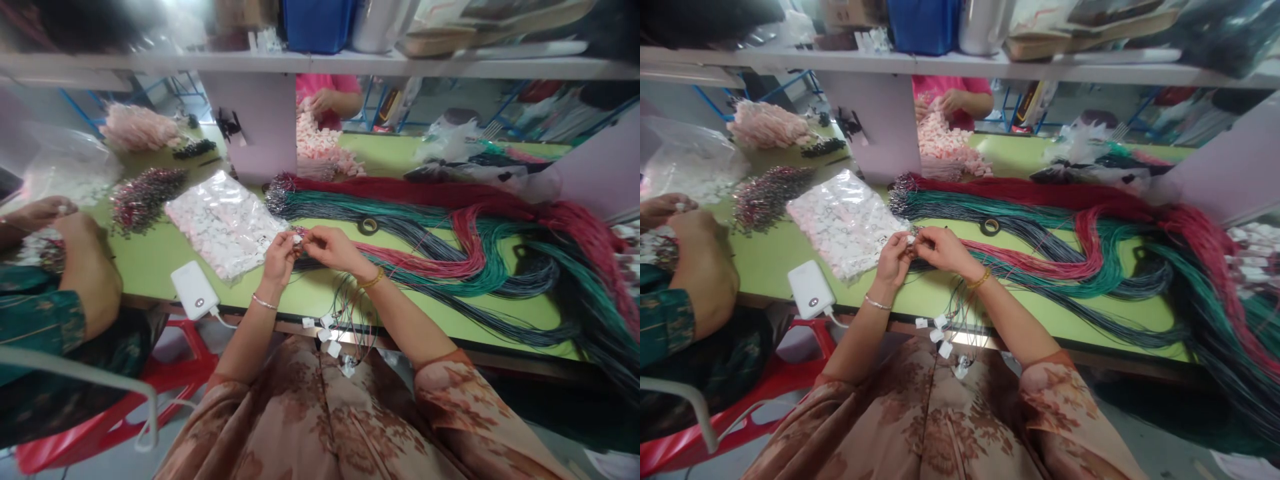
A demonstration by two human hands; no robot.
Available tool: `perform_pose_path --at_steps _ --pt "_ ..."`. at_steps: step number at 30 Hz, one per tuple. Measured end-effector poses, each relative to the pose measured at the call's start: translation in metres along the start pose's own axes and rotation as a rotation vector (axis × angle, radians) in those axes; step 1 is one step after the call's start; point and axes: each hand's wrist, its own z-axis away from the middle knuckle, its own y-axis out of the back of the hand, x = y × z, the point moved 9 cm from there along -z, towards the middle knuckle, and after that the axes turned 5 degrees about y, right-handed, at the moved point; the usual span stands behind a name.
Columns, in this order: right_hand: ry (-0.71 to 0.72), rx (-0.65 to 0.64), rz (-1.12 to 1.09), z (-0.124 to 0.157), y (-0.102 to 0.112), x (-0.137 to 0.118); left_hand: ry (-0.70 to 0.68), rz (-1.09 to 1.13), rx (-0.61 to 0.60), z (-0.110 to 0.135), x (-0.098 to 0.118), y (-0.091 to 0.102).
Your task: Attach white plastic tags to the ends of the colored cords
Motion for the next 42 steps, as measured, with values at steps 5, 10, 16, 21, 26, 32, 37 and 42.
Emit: perform_pose_path --at_steps 5,10,16,21,26,32,37,42 --pt "0.054 0.018 0.216 0.009 0.003 -0.002 0.059 -0.005 -0.012 -0.001 -0.008 -0.001" --pt "0.015 0.091 0.229 0.020 0.009 0.007 0.105 0.017 -0.045 -0.003 -0.015 -0.002" --pt "-0.164 0.251 -0.014 0.026 0.012 0.030 0.105 0.028 -0.089 -0.003 -0.017 -0.005" --pt "-0.262 0.248 -0.150 0.027 0.004 0.046 0.091 -0.011 -0.103 -0.002 -0.015 -0.006" --pt "-0.289 0.250 -0.193 0.028 -0.001 0.051 0.049 -0.071 -0.080 -0.001 -0.013 -0.005" --pt "-0.272 0.288 -0.068 0.031 -0.009 0.050 -0.072 -0.268 -0.012 -0.002 -0.013 -0.004" --pt "-0.196 0.241 0.034 0.028 -0.010 0.041 -0.012 -0.226 0.028 -0.006 -0.019 0.003" --pt "-0.204 0.225 0.058 0.030 -0.011 0.041 -0.053 -0.294 0.044 -0.003 -0.013 0.002"
